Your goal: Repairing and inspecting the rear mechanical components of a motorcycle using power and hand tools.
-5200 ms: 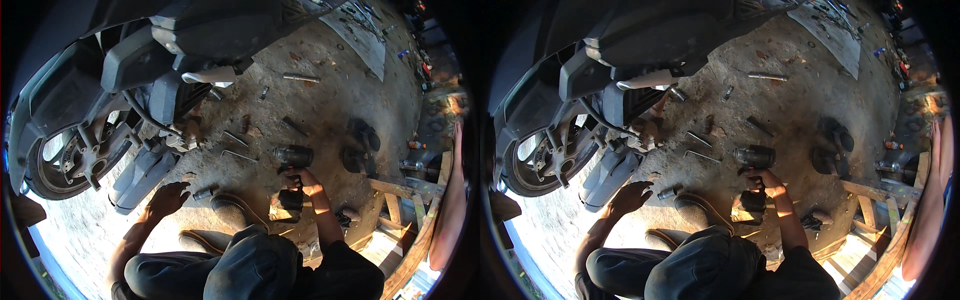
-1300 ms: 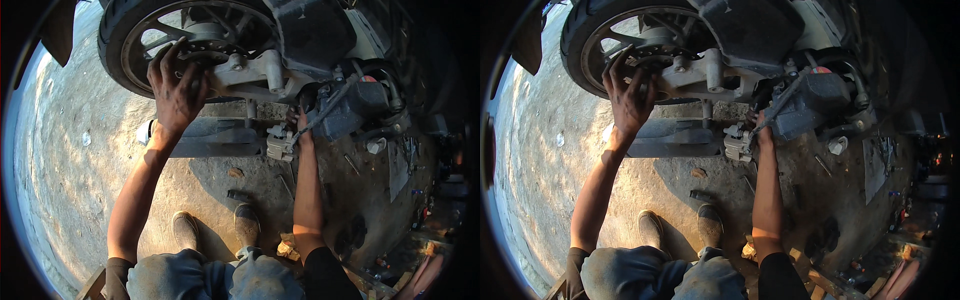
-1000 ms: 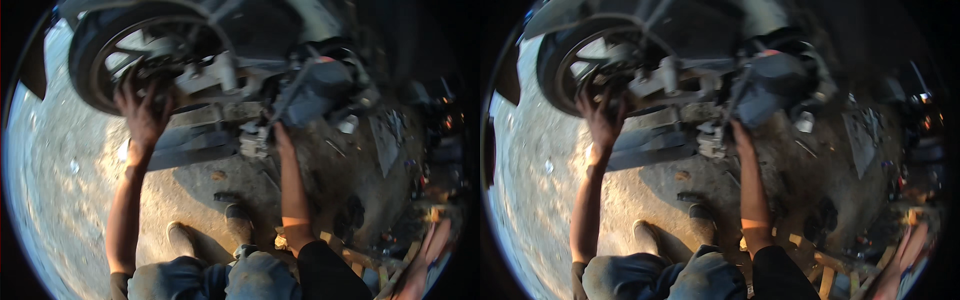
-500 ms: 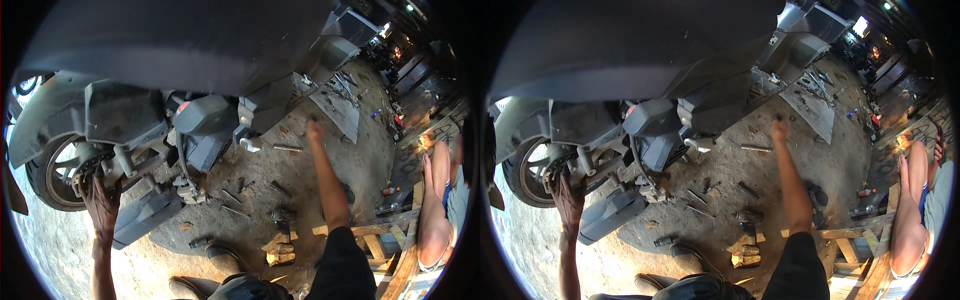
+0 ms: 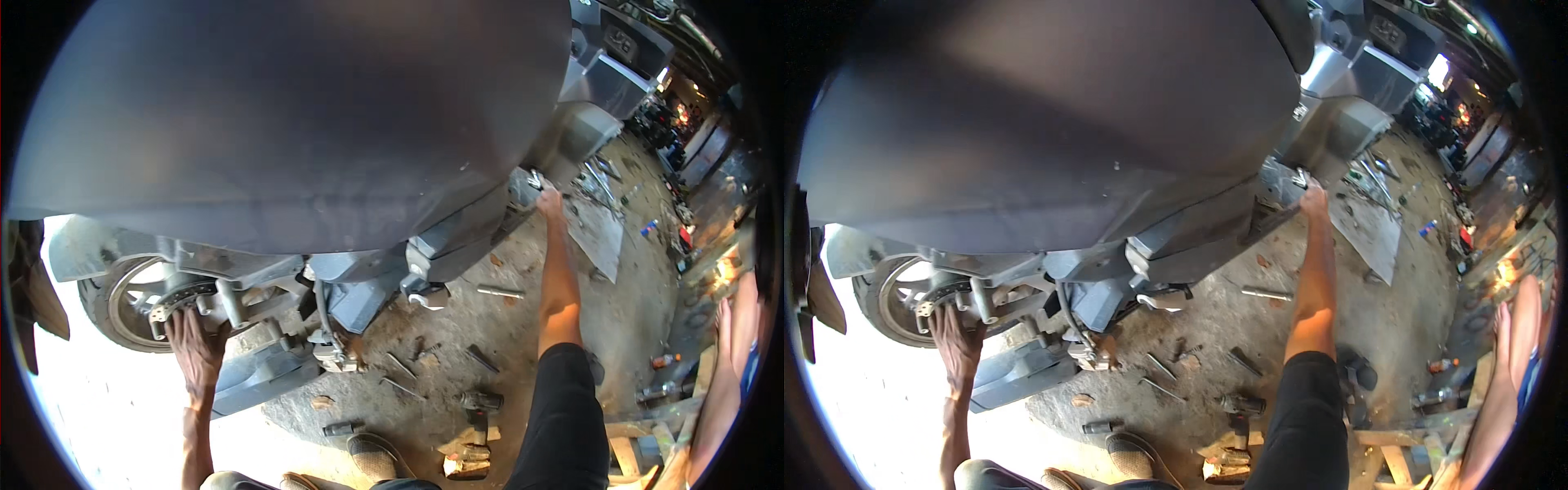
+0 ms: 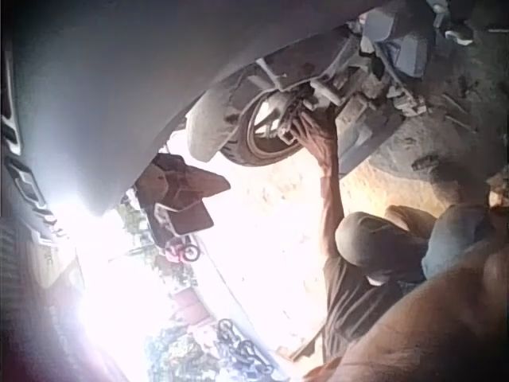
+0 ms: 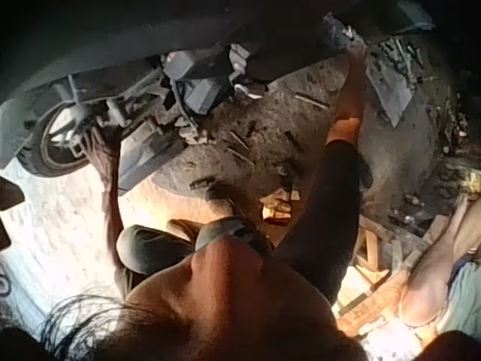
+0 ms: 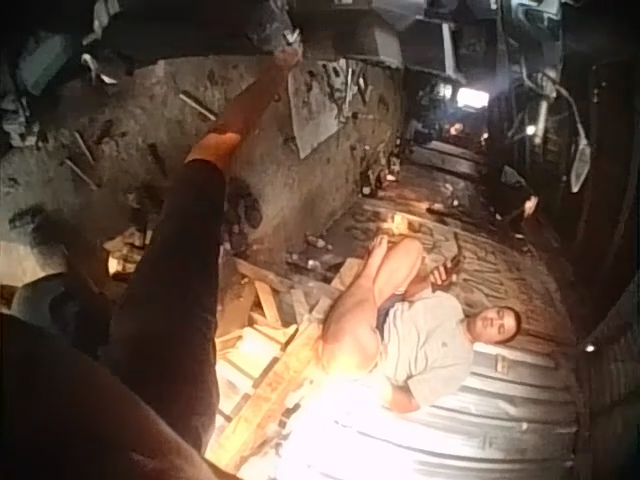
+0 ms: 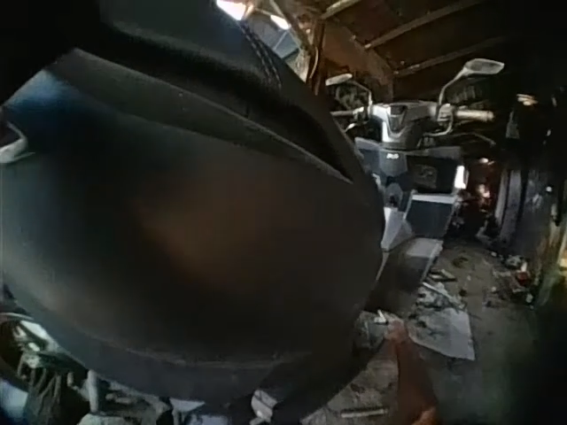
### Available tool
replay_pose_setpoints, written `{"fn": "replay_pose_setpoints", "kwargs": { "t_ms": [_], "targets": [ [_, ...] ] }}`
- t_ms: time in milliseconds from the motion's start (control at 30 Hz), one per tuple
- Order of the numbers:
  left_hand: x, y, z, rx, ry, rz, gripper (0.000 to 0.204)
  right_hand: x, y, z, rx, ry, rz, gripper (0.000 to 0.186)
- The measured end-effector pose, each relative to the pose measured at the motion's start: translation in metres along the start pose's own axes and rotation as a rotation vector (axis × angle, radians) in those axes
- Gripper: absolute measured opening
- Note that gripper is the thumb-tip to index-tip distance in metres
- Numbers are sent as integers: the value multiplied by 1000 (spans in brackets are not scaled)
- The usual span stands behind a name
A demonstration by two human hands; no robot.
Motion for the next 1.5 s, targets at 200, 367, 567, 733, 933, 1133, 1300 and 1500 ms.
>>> {"fn": "replay_pose_setpoints", "kwargs": {
  "t_ms": [200,367,567,733,933,1133,1300,1500],
  "targets": [
    [1,2,1,69,-47,66,70,8,7,2,136,60,60,22],
    [0,4,2,50,-45,30,68,27,4,6,153,194,-236,25],
    [-1,9,13,55,63,-66,57,144,-81,11,-459,650,-685,31],
    [-2,10,19,88,102,-67,54,322,-268,32,-1023,412,-958,26],
    [1,1,17,258,108,-77,57,342,-451,40,-1350,152,-862,35],
    [2,-14,8,235,135,-160,53,269,-498,34,-1558,-304,-674,42],
    [4,-23,1,270,103,-138,62,238,-500,7,-1450,-271,-546,44],
    [7,-26,1,323,217,-175,45,228,-494,-36,-1543,-187,-730,36]
  ]
}}
Point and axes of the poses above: each hand's wrist, its own x-axis away from the middle knuckle, its own z-axis out of the back of the hand, y = z × x, the point moved 2 cm from there along -x, towards the middle knuckle, and after that the axes turned 13 degrees about z, right-handed, at the moved point
